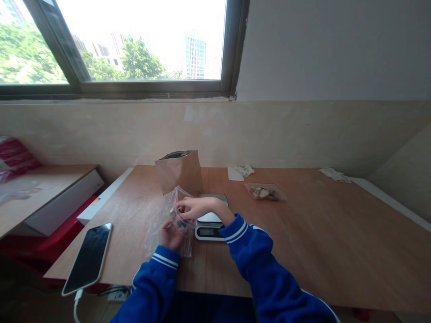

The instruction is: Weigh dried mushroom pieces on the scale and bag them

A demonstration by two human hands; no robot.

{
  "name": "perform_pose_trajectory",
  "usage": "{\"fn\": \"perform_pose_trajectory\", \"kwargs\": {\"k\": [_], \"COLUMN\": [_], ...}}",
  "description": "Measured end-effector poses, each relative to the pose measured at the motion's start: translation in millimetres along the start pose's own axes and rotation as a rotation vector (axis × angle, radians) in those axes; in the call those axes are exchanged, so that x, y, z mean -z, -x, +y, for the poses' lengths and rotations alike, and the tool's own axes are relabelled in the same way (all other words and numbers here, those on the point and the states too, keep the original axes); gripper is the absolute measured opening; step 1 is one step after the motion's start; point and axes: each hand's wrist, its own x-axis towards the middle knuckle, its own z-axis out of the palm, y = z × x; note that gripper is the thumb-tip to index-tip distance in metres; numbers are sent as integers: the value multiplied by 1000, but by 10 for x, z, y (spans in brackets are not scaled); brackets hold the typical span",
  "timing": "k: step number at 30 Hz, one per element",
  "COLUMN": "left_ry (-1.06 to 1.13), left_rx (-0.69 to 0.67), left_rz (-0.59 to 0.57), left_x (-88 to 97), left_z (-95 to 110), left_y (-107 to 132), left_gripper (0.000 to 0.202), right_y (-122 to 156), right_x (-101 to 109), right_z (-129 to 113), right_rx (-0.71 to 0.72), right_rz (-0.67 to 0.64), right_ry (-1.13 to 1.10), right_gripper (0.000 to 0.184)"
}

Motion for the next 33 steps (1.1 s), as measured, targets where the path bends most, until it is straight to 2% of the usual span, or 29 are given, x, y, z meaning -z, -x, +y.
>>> {"fn": "perform_pose_trajectory", "kwargs": {"k": [3, 6, 8, 13, 18, 24, 29, 33], "left_ry": [-11, -49, -71, -90, -128, -108, -112, -101], "left_rx": [-2, -27, -40, -58, -78, -99, -90, -94], "left_rz": [-20, 12, 49, 115, 141, 133, 120, 120], "left_x": [5, 20, 30, 42, 36, 8, -57, -92], "left_z": [-2, -9, -15, -35, -47, -51, -59, -55], "left_y": [-22, -44, -58, -83, -91, -92, -68, -47], "left_gripper": [32, 30, 28, 26, 24, 31, 29, 30], "right_y": [37, 45, 33, -5, -29, -45, -82, -113], "right_x": [65, 54, 22, -40, -58, -91, -123, -125], "right_z": [55, 138, 185, 211, 154, 96, 32, -5], "right_rx": [-16, -6, 13, -8, -4, -76, -40, 59], "right_rz": [-128, -115, -78, -23, 33, 188, 401, 349], "right_ry": [-119, -191, -208, -95, -16, -137, -39, -12], "right_gripper": [41, 62, 66, 57, 39, 29, 19, 18]}}
